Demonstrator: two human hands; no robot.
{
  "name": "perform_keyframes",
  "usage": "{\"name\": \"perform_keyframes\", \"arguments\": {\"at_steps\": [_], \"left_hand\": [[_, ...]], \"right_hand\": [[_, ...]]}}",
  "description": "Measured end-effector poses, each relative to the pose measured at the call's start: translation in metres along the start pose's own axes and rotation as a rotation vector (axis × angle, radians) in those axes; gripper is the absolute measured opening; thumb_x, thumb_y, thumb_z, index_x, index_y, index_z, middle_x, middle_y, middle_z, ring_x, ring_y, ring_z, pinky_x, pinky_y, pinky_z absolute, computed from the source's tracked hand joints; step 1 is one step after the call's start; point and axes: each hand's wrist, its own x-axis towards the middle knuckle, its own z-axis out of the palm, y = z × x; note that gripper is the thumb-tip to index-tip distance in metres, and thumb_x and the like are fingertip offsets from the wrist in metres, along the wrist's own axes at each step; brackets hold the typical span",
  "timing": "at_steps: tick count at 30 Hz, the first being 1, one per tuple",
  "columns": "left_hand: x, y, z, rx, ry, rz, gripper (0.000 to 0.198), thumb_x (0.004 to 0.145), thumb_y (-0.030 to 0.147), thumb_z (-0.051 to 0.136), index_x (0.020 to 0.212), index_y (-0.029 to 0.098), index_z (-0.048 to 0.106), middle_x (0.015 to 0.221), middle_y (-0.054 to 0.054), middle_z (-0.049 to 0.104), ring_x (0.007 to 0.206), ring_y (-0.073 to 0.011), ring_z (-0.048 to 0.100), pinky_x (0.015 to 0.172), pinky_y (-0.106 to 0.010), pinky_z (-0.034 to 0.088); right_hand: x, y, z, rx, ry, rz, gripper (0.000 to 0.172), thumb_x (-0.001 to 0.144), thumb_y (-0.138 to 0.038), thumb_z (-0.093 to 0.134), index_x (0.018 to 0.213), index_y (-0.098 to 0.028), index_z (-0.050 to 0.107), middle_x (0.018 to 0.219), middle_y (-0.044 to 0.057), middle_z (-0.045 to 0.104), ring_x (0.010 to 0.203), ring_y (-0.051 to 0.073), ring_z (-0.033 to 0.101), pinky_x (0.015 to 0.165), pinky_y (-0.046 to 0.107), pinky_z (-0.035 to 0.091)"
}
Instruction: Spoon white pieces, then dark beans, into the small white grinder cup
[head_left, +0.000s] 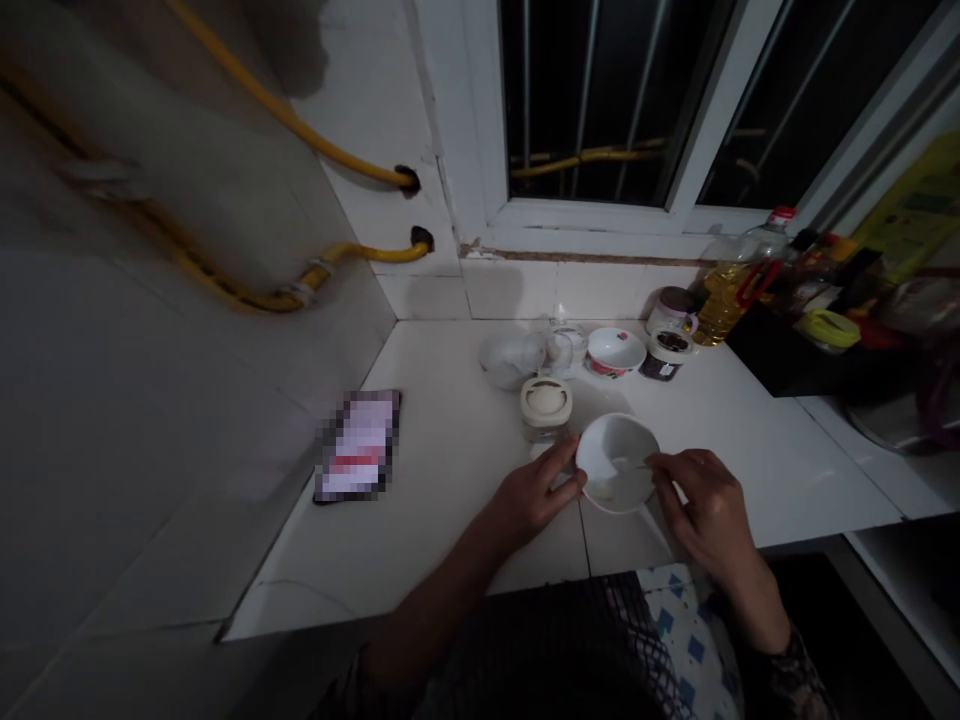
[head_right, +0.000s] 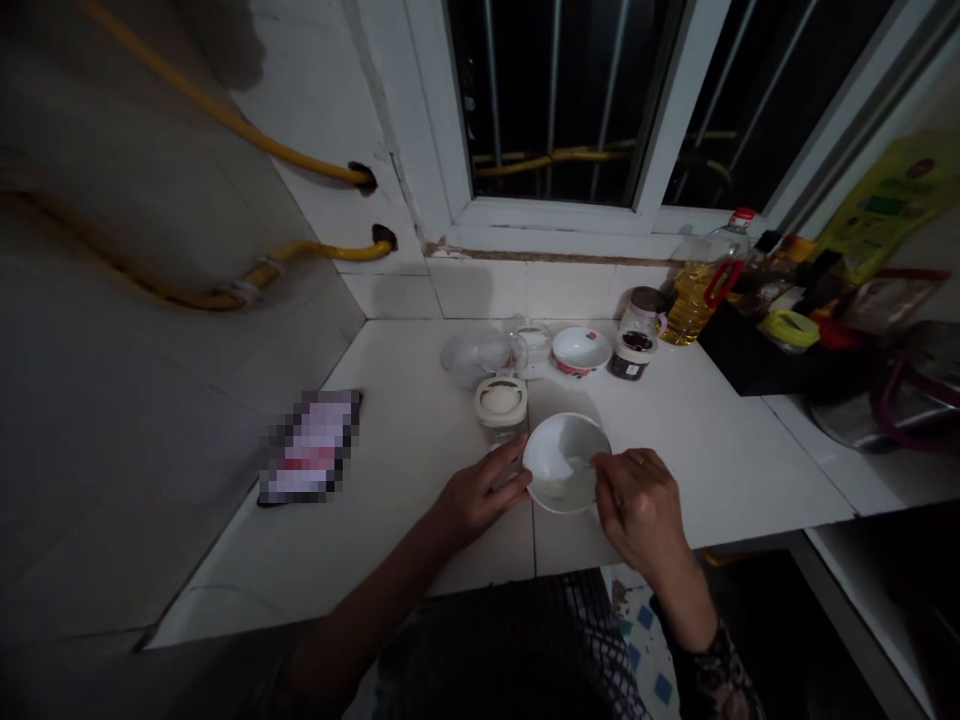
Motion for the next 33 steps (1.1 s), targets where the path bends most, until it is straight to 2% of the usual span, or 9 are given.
{"name": "perform_keyframes", "arguments": {"at_steps": [3, 6, 9, 12, 16, 22, 27, 30, 33], "left_hand": [[0.000, 0.001, 0.000, 0.011, 0.033, 0.042, 0.027, 0.093, 0.018, 0.058, 0.119, 0.013, 0.054, 0.138, -0.020, 0.055, 0.126, -0.0291, 0.056, 0.090, -0.036, 0.060], [0.003, 0.002, -0.002, 0.045, 0.045, 0.071, 0.019, 0.092, 0.015, 0.058, 0.111, 0.010, 0.057, 0.136, -0.022, 0.055, 0.124, -0.0295, 0.058, 0.090, -0.034, 0.060], [0.007, 0.005, -0.006, 0.066, 0.028, 0.070, 0.019, 0.095, 0.015, 0.053, 0.113, 0.011, 0.056, 0.134, -0.019, 0.057, 0.124, -0.0265, 0.059, 0.092, -0.034, 0.060], [0.010, 0.008, -0.010, 0.077, 0.017, 0.086, 0.018, 0.096, 0.015, 0.050, 0.113, 0.011, 0.056, 0.130, -0.018, 0.061, 0.122, -0.0250, 0.060, 0.092, -0.033, 0.060], [0.012, 0.010, -0.013, 0.091, 0.016, 0.132, 0.015, 0.091, 0.009, 0.056, 0.106, 0.008, 0.058, 0.132, -0.023, 0.058, 0.123, -0.0276, 0.058, 0.096, -0.033, 0.058], [0.012, 0.010, -0.012, 0.128, 0.015, 0.176, 0.012, 0.090, 0.011, 0.058, 0.102, 0.009, 0.060, 0.141, -0.023, 0.051, 0.125, -0.0282, 0.057, 0.094, -0.032, 0.059], [0.014, 0.011, -0.012, 0.145, 0.034, 0.189, 0.011, 0.092, 0.011, 0.056, 0.102, 0.010, 0.059, 0.137, -0.023, 0.055, 0.124, -0.0281, 0.058, 0.092, -0.032, 0.060], [0.015, 0.012, -0.014, 0.149, 0.016, 0.195, 0.012, 0.092, 0.009, 0.055, 0.103, 0.010, 0.058, 0.136, -0.024, 0.056, 0.124, -0.0284, 0.058, 0.092, -0.033, 0.059], [0.016, 0.013, -0.015, 0.145, 0.027, 0.199, 0.011, 0.092, 0.009, 0.054, 0.103, 0.011, 0.057, 0.132, -0.023, 0.059, 0.124, -0.0279, 0.058, 0.092, -0.033, 0.059]], "right_hand": [[0.003, 0.008, -0.009, -0.096, -0.029, 0.152, 0.026, 0.090, -0.018, 0.045, 0.095, -0.016, 0.070, 0.074, 0.007, 0.071, 0.067, 0.022, 0.063, 0.068, 0.034, 0.047], [0.007, 0.013, -0.012, -0.125, -0.156, 0.339, 0.031, 0.087, -0.024, 0.043, 0.089, -0.019, 0.073, 0.073, 0.007, 0.072, 0.067, 0.023, 0.065, 0.064, 0.032, 0.045], [0.008, 0.013, -0.006, -0.018, -0.289, 0.525, 0.031, 0.081, -0.027, 0.042, 0.083, -0.023, 0.073, 0.066, 0.003, 0.071, 0.063, 0.021, 0.065, 0.062, 0.030, 0.044], [0.005, 0.011, 0.003, 0.143, -0.331, 0.716, 0.031, 0.076, -0.028, 0.042, 0.077, -0.024, 0.073, 0.060, 0.001, 0.069, 0.062, 0.021, 0.065, 0.062, 0.030, 0.044], [0.001, 0.006, 0.013, 0.276, -0.281, 0.870, 0.030, 0.072, -0.030, 0.044, 0.074, -0.023, 0.073, 0.057, 0.001, 0.068, 0.062, 0.021, 0.064, 0.063, 0.030, 0.045], [-0.005, -0.007, 0.026, 0.445, -0.080, 0.947, 0.025, 0.069, -0.032, 0.051, 0.071, -0.021, 0.074, 0.058, 0.002, 0.071, 0.055, 0.019, 0.060, 0.061, 0.031, 0.045], [-0.007, -0.010, 0.032, 0.765, 0.011, 1.083, 0.022, 0.064, -0.035, 0.059, 0.069, -0.018, 0.073, 0.054, 0.003, 0.069, 0.039, 0.013, 0.042, 0.042, 0.026, 0.030], [-0.006, -0.012, 0.033, 0.934, 0.038, 1.165, 0.024, 0.059, -0.037, 0.066, 0.070, -0.016, 0.073, 0.054, 0.004, 0.070, 0.034, 0.008, 0.032, 0.037, 0.025, 0.021], [-0.005, -0.012, 0.031, 1.058, 0.031, 1.217, 0.029, 0.056, -0.039, 0.073, 0.073, -0.015, 0.074, 0.062, 0.006, 0.074, 0.031, 0.006, 0.029, 0.035, 0.024, 0.018]]}}
